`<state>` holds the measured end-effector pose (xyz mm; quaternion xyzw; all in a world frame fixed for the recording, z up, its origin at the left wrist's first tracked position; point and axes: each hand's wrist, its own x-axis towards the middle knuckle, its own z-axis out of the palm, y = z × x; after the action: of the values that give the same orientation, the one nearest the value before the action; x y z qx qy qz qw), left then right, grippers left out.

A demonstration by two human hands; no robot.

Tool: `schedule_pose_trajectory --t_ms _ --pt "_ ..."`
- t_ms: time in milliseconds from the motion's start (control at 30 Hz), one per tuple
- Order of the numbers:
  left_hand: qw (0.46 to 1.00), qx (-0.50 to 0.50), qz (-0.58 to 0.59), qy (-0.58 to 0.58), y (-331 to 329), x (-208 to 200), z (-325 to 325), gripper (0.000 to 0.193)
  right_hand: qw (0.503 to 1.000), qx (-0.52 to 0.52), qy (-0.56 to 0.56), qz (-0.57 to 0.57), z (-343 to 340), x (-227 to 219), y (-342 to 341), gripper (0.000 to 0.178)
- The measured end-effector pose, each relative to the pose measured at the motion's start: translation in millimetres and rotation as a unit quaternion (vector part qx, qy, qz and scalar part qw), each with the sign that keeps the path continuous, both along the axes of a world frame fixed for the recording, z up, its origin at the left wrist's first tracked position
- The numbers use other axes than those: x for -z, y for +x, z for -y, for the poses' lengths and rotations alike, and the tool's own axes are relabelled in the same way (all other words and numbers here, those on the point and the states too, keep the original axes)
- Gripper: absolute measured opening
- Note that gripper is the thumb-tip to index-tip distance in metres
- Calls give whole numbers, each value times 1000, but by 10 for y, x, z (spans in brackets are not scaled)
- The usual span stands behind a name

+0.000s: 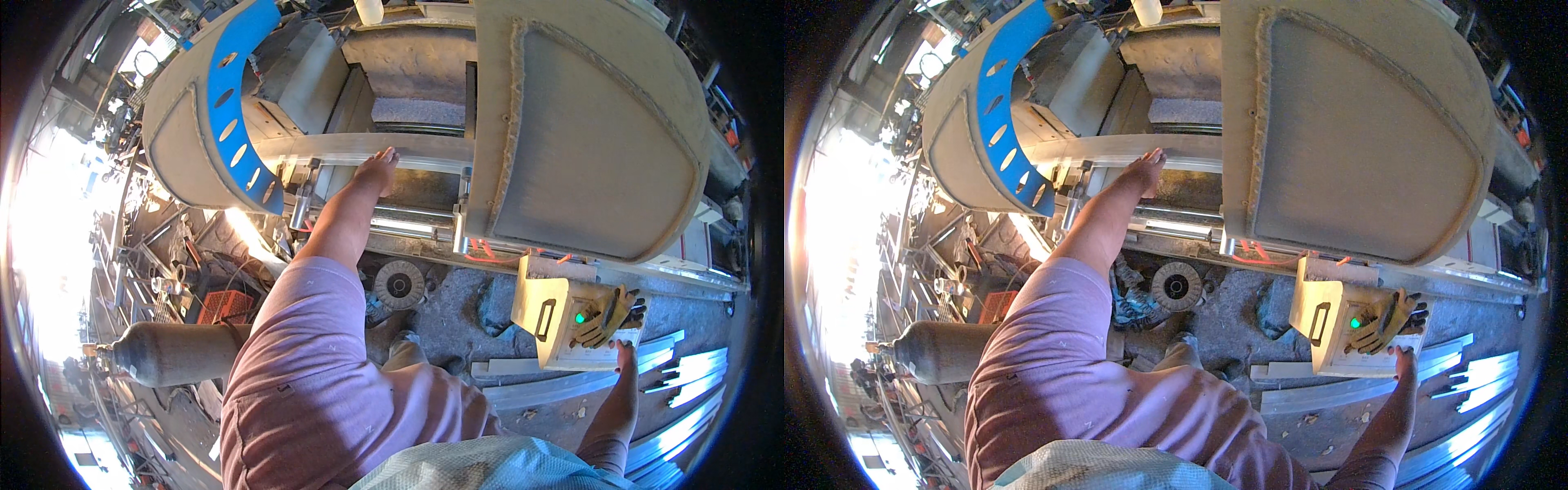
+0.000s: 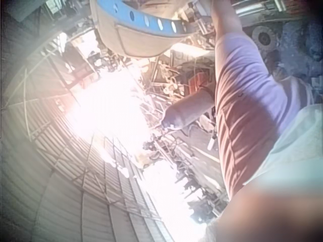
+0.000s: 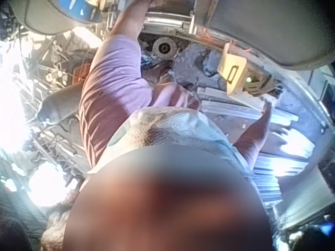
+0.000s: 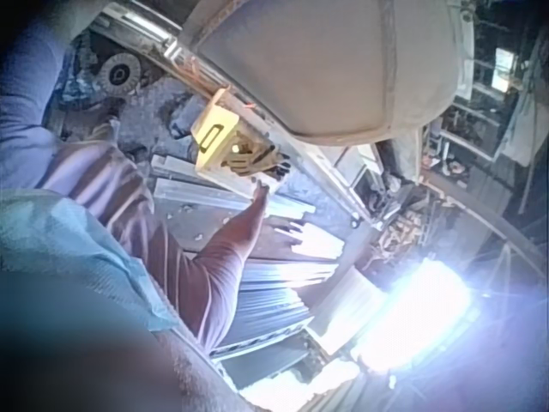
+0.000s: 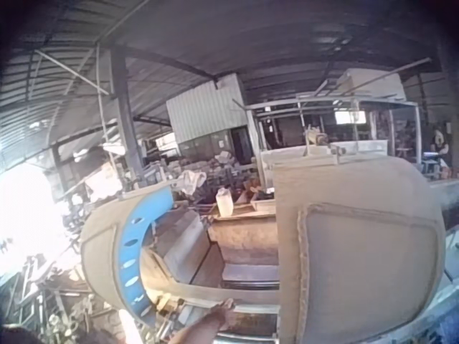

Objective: The person repeatedly picks up long metal profiles from the floor, places them into a cutting machine, and operates the machine to cut the pieces. After each cut, the person removes the cut piece and stacks it with other cut pieces nearby.

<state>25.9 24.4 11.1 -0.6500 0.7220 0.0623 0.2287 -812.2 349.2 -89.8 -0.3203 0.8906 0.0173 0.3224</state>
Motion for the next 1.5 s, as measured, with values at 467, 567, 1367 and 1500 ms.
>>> schedule_pose_trajectory --t_ms 467,567,1367,1500 --pt "1000 -18 4 15 -49 -65 -16 98 1000 14 7 15 13 14 -17 58" --pt "999 -19 0 28 -55 -103 -13 100 1000 17 9 9 21 -1 5 59" --pt "1000 -2 13 14 -30 -59 -29 105 1000 8 -4 -1 25 53 -57 57" --pt "1000 -1 0 6 4 -10 -26 103 1000 28 -2 -4 24 64 -63 57"
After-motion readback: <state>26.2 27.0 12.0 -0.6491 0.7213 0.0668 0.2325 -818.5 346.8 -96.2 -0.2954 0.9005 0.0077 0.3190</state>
